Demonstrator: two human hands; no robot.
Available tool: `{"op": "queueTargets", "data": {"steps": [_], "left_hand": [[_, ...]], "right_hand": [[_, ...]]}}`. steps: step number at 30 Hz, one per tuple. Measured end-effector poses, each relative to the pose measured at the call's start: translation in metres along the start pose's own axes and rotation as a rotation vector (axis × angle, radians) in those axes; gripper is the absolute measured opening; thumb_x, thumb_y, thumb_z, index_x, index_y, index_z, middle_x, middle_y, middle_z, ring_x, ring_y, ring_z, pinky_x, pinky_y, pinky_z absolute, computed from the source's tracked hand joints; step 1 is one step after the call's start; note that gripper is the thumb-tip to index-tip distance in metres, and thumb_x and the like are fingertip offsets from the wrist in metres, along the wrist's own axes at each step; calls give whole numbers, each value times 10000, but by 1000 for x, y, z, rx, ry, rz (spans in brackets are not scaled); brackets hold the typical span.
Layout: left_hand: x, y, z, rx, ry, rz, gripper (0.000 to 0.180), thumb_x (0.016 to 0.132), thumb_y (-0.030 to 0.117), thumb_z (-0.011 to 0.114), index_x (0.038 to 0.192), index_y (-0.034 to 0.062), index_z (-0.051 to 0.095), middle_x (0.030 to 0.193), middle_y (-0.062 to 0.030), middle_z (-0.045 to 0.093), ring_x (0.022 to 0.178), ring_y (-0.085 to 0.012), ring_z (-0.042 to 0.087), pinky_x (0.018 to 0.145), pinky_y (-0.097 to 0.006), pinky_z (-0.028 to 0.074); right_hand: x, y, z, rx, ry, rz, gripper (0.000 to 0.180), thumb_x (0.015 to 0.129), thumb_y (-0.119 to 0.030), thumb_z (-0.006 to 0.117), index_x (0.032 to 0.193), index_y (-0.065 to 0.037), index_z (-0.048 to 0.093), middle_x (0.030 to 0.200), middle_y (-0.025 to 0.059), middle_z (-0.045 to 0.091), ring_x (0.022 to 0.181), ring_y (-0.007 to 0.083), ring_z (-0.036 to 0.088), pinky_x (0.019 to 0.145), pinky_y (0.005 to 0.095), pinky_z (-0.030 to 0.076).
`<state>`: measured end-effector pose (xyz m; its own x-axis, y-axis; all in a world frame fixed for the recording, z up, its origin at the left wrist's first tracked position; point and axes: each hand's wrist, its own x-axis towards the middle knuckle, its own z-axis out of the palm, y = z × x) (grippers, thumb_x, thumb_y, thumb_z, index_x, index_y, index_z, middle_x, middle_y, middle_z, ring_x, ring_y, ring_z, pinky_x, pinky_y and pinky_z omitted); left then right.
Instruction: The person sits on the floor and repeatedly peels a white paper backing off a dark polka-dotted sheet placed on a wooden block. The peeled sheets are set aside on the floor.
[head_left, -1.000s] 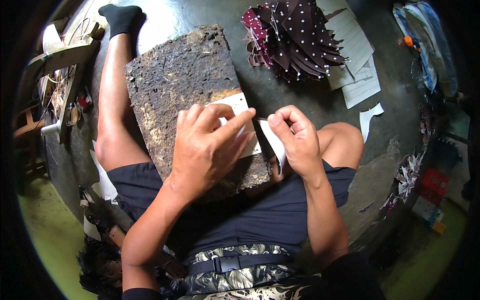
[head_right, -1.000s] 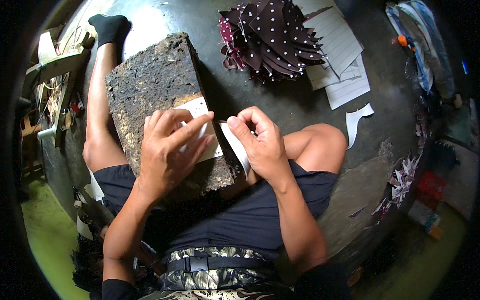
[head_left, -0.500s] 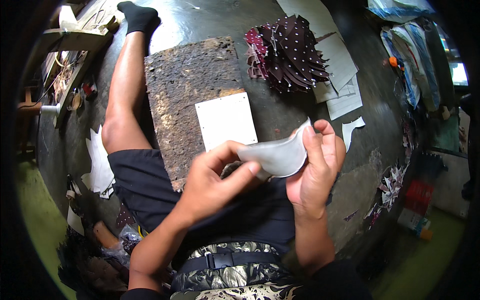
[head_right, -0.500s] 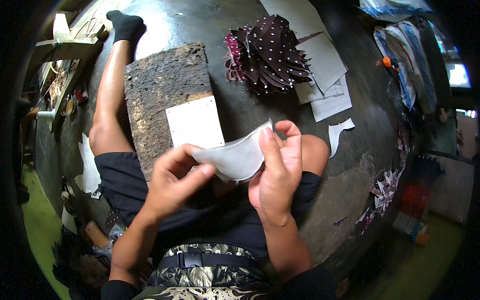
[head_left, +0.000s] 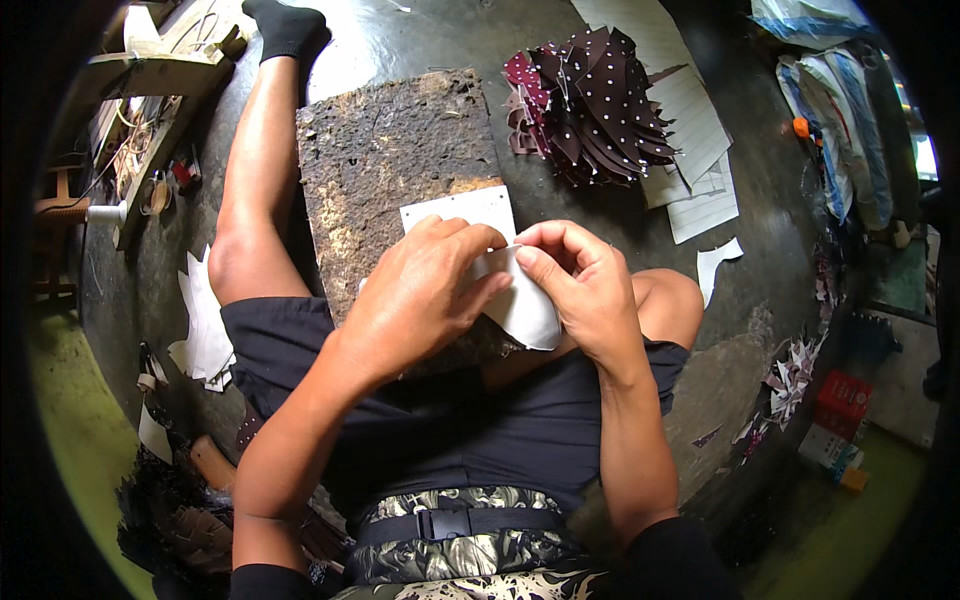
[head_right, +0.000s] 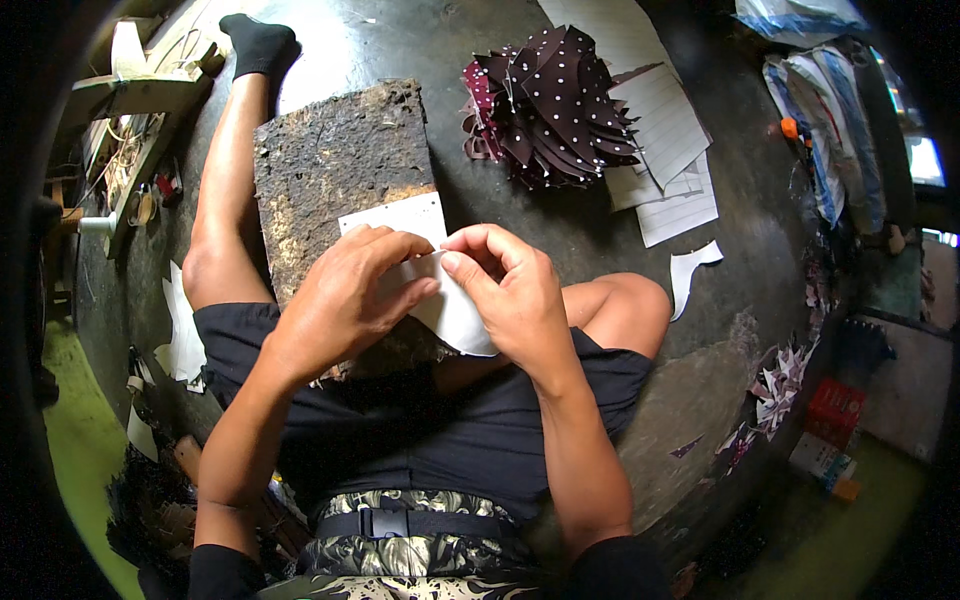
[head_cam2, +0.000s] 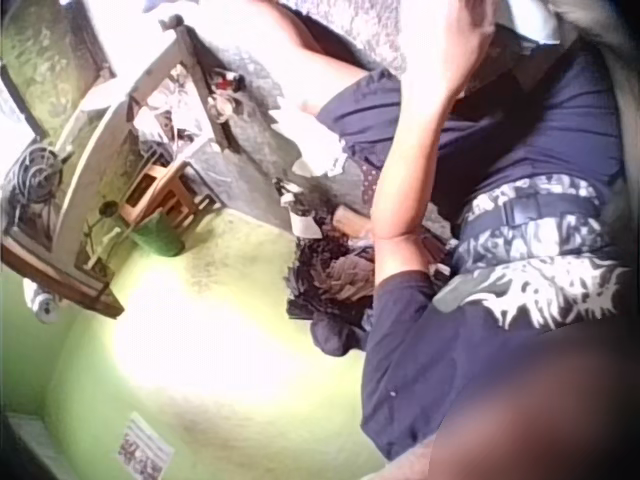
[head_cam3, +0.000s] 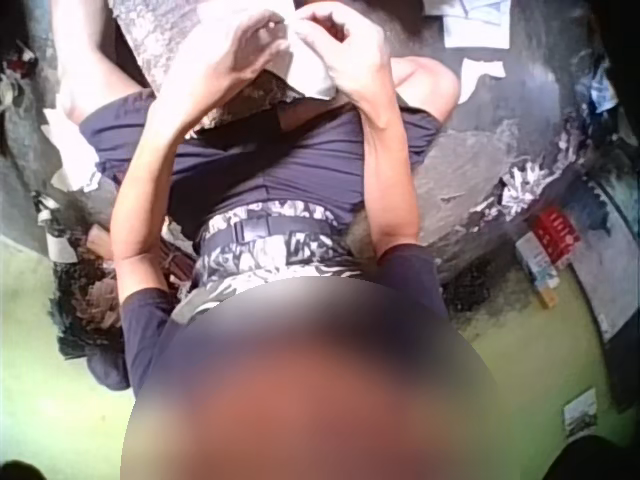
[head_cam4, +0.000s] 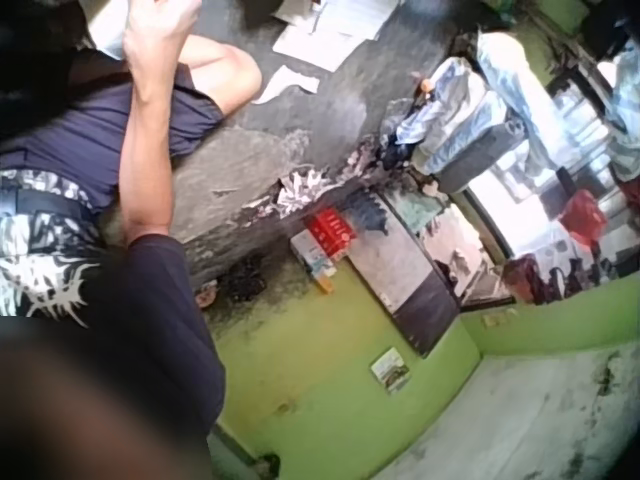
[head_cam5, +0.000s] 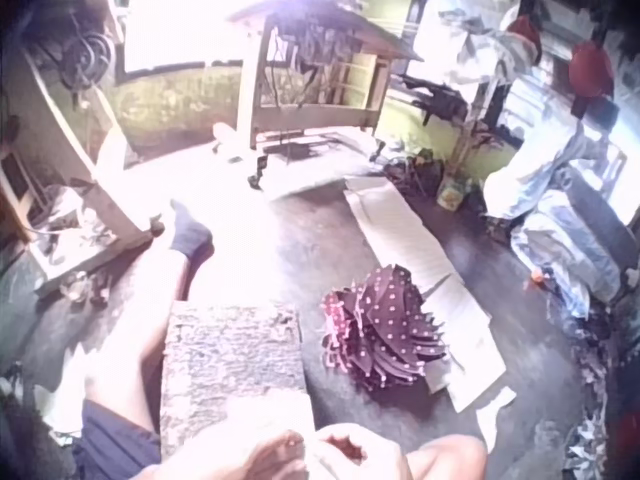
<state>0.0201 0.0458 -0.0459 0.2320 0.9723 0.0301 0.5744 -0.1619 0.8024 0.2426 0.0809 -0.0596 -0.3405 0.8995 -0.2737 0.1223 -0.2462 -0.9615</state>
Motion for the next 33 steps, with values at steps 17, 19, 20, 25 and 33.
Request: {"op": "queueTargets", "data": {"steps": [17,19,20,25,33], "left_hand": [[-3,-15,30,268,297,135,284,926,225,923,1197,156,869,1032,-10,723,956,-259,656,881,-445,518],[-3,-15,30,261,293,137,282,926,222,924,1193,152,869,1043,-17,723,953,-262,659,874,-445,526],[-3,-15,30,257,292,140,281,925,221,925,1192,149,868,1048,-20,723,952,-264,660,870,-445,530],[-1,-13,28,277,267,151,274,927,216,926,1183,137,866,1056,-27,723,940,-264,659,856,-441,539],[2,-7,30,297,260,122,260,922,190,931,1164,122,863,1058,-35,726,921,-266,664,808,-433,541]], "right_hand": [[28,24,3,58,46,77,201,1142,-200,795,1102,-3,792,910,-66,705,821,12,587,715,209,495],[27,25,4,49,66,99,210,1147,-208,791,1085,-7,786,883,-82,680,793,7,562,683,209,471],[27,26,4,77,60,106,210,1147,-208,791,1087,-7,785,885,-81,679,797,7,561,687,207,471],[28,34,2,170,20,113,204,1151,-207,785,1125,-5,768,938,-83,678,837,-5,552,708,199,471],[23,23,15,-339,146,-73,296,1228,-288,617,1126,-15,669,930,196,710,772,334,690,742,432,557]]}}
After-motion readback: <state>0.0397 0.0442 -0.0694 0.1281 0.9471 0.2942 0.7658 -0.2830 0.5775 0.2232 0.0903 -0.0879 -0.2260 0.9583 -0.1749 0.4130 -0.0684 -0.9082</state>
